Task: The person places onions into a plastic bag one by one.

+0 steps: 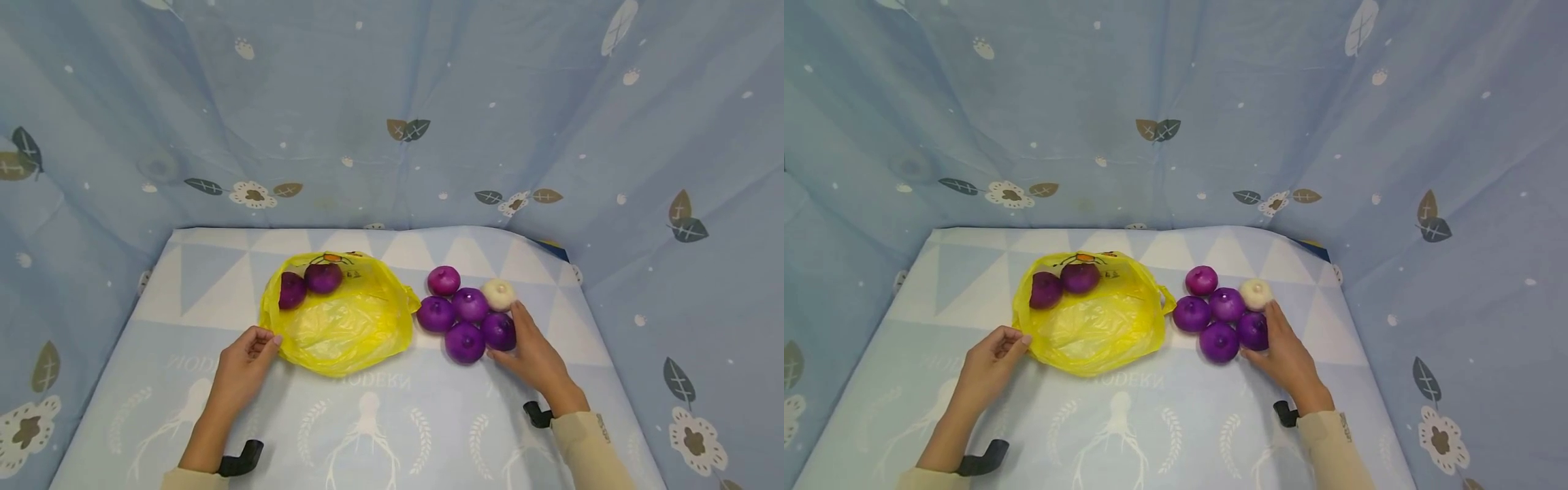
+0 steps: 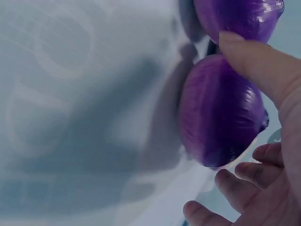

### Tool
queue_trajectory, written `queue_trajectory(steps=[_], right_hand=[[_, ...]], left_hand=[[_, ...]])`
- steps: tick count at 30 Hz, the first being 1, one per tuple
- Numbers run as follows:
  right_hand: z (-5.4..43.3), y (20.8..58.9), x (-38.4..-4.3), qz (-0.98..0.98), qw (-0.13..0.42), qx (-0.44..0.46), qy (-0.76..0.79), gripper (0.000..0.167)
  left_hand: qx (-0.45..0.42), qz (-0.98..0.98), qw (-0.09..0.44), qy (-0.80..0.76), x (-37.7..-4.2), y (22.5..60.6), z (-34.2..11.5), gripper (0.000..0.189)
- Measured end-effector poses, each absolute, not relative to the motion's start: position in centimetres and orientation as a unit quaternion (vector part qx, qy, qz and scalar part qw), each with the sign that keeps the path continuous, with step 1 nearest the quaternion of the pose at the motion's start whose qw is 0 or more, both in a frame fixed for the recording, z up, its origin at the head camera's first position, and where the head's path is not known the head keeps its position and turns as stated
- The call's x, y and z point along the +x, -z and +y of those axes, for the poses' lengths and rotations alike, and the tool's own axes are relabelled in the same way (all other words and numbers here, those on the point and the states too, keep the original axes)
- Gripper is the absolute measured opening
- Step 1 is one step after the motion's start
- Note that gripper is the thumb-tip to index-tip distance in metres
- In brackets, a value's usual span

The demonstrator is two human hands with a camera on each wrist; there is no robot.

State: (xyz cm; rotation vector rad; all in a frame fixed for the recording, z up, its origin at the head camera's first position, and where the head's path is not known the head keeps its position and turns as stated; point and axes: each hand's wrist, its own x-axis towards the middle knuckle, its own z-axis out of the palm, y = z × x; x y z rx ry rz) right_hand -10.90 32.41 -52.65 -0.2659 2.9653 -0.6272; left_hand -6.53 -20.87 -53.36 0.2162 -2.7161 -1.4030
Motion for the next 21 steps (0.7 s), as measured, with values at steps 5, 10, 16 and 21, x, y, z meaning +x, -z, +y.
queue_trajectory(steps=[5, 10, 16, 21], right_hand=[[32.7, 53.6, -10.4, 0.971, 0.036, -0.069, 0.227, 0.096], [32.5, 54.0, -10.5, 0.971, 0.035, -0.05, 0.233, 0.087], [32.3, 54.1, -10.4, 0.969, 0.038, -0.031, 0.241, 0.088], [32.1, 54.3, -10.1, 0.967, 0.039, -0.008, 0.253, 0.091]], left_hand=[[0.066, -0.882, 0.043, 0.465, -6.6, 53.6, -20.8, 0.028], [0.064, -0.881, 0.043, 0.466, -6.6, 53.7, -20.8, 0.029], [0.064, -0.881, 0.042, 0.467, -6.7, 53.8, -20.8, 0.028], [0.066, -0.88, 0.042, 0.469, -6.7, 53.8, -20.8, 0.028]])
